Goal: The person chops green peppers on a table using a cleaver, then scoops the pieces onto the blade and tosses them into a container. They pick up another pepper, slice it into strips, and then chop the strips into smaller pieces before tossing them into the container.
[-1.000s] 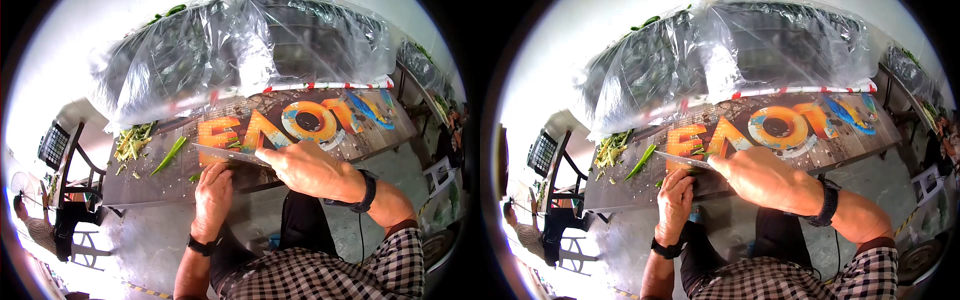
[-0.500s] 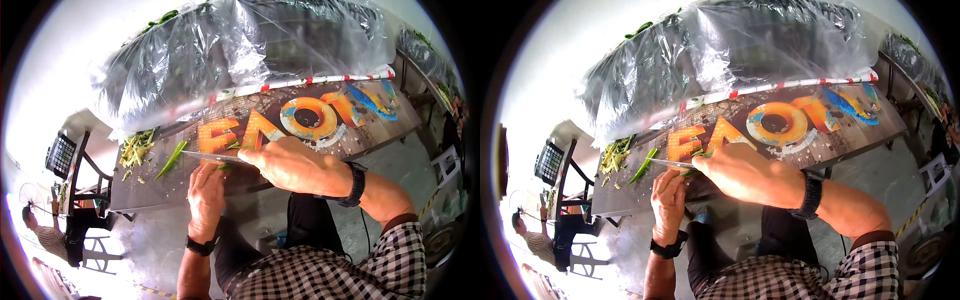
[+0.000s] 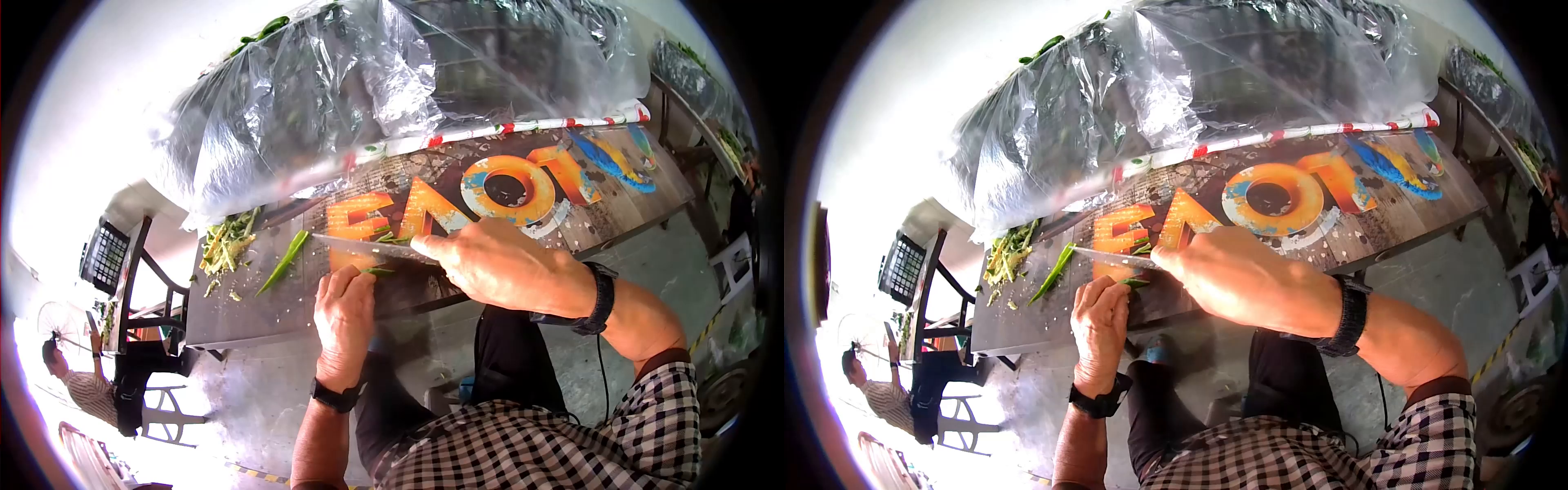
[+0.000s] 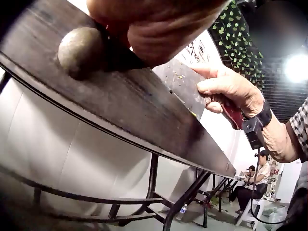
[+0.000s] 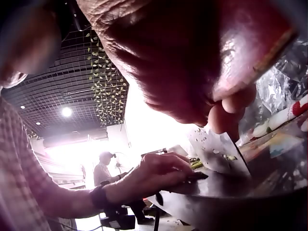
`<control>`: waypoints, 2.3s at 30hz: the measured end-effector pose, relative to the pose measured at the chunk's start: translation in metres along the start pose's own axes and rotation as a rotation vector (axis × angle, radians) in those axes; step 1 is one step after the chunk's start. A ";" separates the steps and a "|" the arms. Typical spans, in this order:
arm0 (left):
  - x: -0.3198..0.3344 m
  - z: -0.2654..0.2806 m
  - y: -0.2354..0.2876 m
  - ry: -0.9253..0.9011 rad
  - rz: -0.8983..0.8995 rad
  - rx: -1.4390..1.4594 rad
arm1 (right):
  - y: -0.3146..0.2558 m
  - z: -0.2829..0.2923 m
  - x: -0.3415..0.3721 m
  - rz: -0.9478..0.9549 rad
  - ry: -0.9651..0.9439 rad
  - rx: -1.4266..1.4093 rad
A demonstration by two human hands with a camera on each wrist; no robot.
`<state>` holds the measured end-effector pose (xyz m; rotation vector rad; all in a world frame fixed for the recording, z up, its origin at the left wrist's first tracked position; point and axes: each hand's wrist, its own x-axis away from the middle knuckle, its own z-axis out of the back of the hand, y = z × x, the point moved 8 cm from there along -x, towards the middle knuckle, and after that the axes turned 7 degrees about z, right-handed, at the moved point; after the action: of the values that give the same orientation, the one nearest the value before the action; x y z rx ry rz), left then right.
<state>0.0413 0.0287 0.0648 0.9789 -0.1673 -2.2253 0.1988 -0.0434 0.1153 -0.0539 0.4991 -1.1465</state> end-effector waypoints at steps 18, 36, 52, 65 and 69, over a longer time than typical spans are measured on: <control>0.010 -0.002 -0.009 0.096 -0.026 0.050 | -0.014 0.005 -0.004 0.028 0.001 -0.030; 0.009 -0.002 -0.012 0.091 0.006 0.051 | -0.016 -0.001 -0.017 0.025 -0.119 0.009; 0.014 -0.001 -0.011 0.104 0.001 0.024 | -0.002 -0.013 -0.018 0.010 -0.053 0.040; 0.012 -0.001 -0.012 0.103 -0.009 0.062 | -0.013 -0.006 -0.012 0.032 -0.056 0.015; 0.012 -0.001 -0.011 0.104 0.000 0.064 | -0.018 0.002 -0.013 0.042 -0.017 -0.037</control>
<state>0.0305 0.0300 0.0524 1.1263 -0.1927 -2.1753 0.1806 -0.0401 0.1264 -0.0848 0.5042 -1.0946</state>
